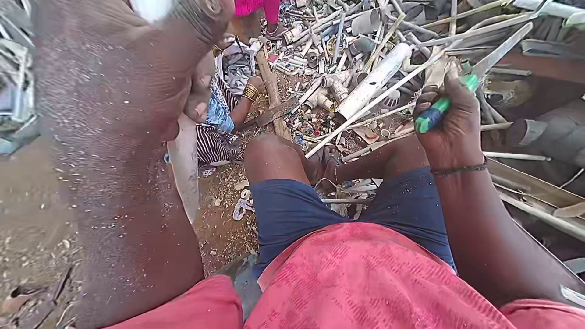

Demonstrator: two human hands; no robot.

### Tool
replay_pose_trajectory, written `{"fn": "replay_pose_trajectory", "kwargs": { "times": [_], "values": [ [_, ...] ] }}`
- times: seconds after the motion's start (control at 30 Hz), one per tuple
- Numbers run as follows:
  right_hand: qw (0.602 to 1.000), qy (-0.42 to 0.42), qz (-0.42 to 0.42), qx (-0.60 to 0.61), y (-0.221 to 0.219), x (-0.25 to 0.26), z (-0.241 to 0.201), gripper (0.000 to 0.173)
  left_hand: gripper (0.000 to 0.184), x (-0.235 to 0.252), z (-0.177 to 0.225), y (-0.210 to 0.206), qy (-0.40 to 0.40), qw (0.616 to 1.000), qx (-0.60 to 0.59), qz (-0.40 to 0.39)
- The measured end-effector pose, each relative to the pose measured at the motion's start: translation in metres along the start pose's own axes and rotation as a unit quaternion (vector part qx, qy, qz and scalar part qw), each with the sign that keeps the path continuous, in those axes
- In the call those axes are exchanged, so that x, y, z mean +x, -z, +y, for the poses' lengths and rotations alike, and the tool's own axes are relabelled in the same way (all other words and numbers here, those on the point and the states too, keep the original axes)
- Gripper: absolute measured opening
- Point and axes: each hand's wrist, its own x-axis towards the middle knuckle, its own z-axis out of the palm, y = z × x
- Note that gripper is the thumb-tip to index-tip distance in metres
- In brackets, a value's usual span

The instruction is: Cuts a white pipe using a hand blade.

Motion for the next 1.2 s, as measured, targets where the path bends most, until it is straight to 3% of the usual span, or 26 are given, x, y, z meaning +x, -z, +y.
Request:
{"fn": "replay_pose_trajectory", "kwargs": {
  "times": [0.1,0.2,0.3,0.43,0.63,0.8,0.93,1.07,1.13,1.2],
  "values": [
    [0.999,-0.025,0.041,0.012,0.017,-0.009,0.009,0.029,0.036,-0.067,0.023,-0.074,0.146,0.972,0.161,-0.093],
    [0.998,-0.044,0.015,0.035,0.022,-0.009,0.024,0.046,0.054,-0.102,-0.013,-0.113,0.204,0.934,0.198,-0.215],
    [0.996,-0.046,0.005,0.077,0.028,-0.012,0.037,0.043,0.057,-0.139,-0.035,-0.129,0.272,0.896,0.183,-0.299],
    [0.997,-0.042,0.044,0.036,0.033,-0.011,0.044,0.031,0.056,-0.171,-0.042,-0.125,0.356,0.862,0.161,-0.324],
    [0.995,-0.062,0.034,-0.065,0.036,-0.02,0.057,0.035,0.056,-0.18,-0.043,-0.124,0.358,0.852,0.193,-0.329],
    [0.99,-0.059,0.021,-0.129,0.017,-0.013,0.068,0.023,0.039,-0.147,-0.033,-0.167,0.342,0.885,0.067,-0.309],
    [0.982,-0.091,-0.023,-0.165,0.007,0.002,0.071,0.021,0.026,-0.111,-0.034,-0.205,0.356,0.874,-0.152,-0.293],
    [0.905,-0.045,-0.09,-0.413,0.019,-0.023,0.047,0.037,0.023,-0.097,-0.041,-0.223,0.384,0.829,-0.32,-0.25],
    [0.876,-0.019,-0.118,-0.467,0.031,-0.03,0.038,0.045,0.028,-0.096,-0.045,-0.223,0.385,0.808,-0.374,-0.244],
    [0.847,0.006,-0.158,-0.508,0.038,-0.034,0.033,0.043,0.031,-0.099,-0.051,-0.225,0.377,0.794,-0.409,-0.245]
  ]
}}
